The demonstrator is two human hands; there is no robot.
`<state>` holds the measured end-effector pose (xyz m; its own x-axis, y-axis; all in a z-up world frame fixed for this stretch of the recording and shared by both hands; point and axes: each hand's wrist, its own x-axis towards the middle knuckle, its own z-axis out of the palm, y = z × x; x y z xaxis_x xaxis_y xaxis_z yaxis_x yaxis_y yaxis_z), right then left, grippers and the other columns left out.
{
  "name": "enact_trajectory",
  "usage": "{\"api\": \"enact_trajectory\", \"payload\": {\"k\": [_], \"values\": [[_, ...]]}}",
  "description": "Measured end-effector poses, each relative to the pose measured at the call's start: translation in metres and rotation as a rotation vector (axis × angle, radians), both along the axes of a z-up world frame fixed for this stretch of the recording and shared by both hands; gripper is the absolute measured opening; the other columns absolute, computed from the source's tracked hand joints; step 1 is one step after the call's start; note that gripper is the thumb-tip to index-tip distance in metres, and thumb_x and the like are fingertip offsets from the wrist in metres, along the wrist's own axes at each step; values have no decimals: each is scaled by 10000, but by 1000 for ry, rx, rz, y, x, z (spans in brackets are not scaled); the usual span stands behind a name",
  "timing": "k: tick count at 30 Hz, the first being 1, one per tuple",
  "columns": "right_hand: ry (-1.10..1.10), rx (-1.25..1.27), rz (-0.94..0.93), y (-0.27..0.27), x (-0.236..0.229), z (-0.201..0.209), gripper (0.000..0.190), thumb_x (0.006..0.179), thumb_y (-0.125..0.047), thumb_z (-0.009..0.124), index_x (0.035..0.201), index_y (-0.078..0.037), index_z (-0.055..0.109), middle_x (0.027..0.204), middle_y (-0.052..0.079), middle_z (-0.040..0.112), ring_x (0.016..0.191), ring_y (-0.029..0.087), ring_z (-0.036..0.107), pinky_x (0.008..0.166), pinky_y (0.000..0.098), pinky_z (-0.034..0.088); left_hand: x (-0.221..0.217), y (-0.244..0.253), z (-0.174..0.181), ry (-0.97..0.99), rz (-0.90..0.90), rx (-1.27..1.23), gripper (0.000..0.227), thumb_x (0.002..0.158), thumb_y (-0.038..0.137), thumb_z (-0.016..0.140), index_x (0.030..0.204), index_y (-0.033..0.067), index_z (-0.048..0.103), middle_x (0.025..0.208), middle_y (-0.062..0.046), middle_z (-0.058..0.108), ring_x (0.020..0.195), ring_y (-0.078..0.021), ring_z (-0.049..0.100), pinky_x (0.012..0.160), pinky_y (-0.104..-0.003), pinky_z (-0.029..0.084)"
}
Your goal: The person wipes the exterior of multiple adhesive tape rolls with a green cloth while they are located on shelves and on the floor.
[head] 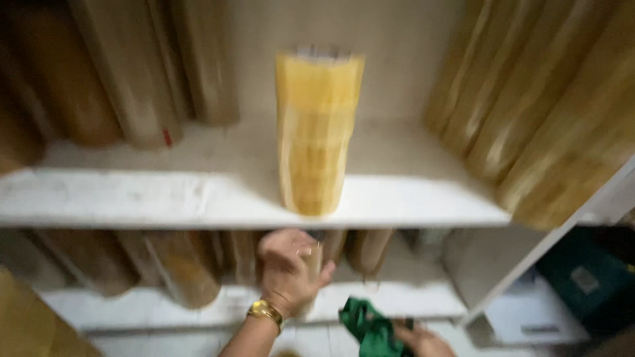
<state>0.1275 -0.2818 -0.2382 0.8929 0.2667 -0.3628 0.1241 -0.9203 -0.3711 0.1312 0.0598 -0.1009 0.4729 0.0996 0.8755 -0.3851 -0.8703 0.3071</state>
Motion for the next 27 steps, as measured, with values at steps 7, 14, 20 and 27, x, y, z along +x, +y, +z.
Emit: {"api": "enact_trajectory", "payload": {"k": [7,14,20,27], "values": [[-269,219,148,11,-47,100,262,699,-277,862,956,-276,816,1010,-86,897,932,68,817,826,237,584,-16,10,-220,1116,-8,431,563,827,346,742,1309,114,566,1279,-82,562,1260,-291,471,1011,-456,438],[-182,-127,-74,-24,-55,107,117,691,-260,854,783,-196,819,677,4,828,604,123,691,615,302,521,-68,0,-384,1595,-36,489,433,1023,195,340,1353,213,621,1459,7,549,1460,-232,382,1181,-444,323],[-213,152,-263,-30,-60,101,156,782,-39,811,924,24,822,732,206,806,631,298,732,590,395,524,-72,-11,-445,1531,33,467,422,987,257,323,1227,293,669,1250,40,661,1236,-194,542,1030,-407,366],[-227,163,-213,-18,-66,90,308,744,-61,846,1040,6,796,860,182,784,764,279,710,703,388,543,-56,6,-326,1703,-116,413,446,990,206,331,1309,199,642,1309,-88,684,1237,-277,626,1150,-503,274]]}}
